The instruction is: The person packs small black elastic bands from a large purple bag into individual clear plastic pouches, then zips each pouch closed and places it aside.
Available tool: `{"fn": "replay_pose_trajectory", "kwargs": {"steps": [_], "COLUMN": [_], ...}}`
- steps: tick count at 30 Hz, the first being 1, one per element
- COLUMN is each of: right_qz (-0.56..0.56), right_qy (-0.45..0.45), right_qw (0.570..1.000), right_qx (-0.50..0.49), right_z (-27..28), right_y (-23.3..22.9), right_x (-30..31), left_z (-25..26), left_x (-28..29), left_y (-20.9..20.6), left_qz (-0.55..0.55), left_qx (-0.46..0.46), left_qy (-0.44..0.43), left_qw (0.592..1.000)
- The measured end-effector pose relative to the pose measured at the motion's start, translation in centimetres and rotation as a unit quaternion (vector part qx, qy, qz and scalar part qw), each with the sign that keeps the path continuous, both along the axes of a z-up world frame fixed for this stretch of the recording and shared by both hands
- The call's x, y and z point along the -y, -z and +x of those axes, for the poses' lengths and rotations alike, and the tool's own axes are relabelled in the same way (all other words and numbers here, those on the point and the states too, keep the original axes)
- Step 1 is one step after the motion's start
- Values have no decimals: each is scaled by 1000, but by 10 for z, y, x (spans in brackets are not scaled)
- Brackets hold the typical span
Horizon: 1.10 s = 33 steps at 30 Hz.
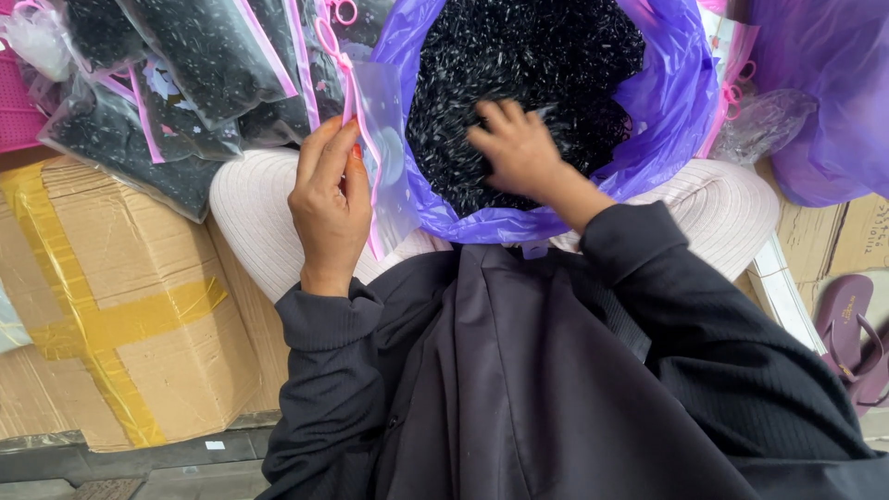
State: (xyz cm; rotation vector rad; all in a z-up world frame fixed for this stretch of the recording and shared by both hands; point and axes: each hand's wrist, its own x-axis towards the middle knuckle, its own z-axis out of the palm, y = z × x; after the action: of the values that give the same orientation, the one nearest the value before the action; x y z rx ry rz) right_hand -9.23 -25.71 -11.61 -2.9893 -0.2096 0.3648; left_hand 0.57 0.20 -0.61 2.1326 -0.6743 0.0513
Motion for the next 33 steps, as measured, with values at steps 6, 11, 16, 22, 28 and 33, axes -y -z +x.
{"fn": "replay_pose_trajectory", "kwargs": {"steps": [6, 11, 16, 22, 28, 33], "right_qz": [135, 107, 342, 30, 158, 361], "right_qy": [164, 238, 188, 264, 188, 225], "right_qw": [976, 965, 912, 952, 967, 903], "right_qx": [55, 25, -123, -153, -74, 53], "right_z": [8, 20, 29, 4, -24, 3], "right_y": [43, -34, -115, -48, 23, -5], "right_x": [121, 123, 98, 90, 61, 86], "left_z": [-5, -5, -4, -6, -6, -7], "left_x": [0, 0, 2, 0, 7, 18], "left_y": [-9, -6, -5, -5, -12, -12], "left_qz": [6, 5, 6, 3, 67, 35], "left_qx": [-5, -1, 2, -2, -22, 45], "left_qy": [3, 8, 7, -3, 28, 23], "left_qw": [1000, 1000, 1000, 1000, 997, 998]}}
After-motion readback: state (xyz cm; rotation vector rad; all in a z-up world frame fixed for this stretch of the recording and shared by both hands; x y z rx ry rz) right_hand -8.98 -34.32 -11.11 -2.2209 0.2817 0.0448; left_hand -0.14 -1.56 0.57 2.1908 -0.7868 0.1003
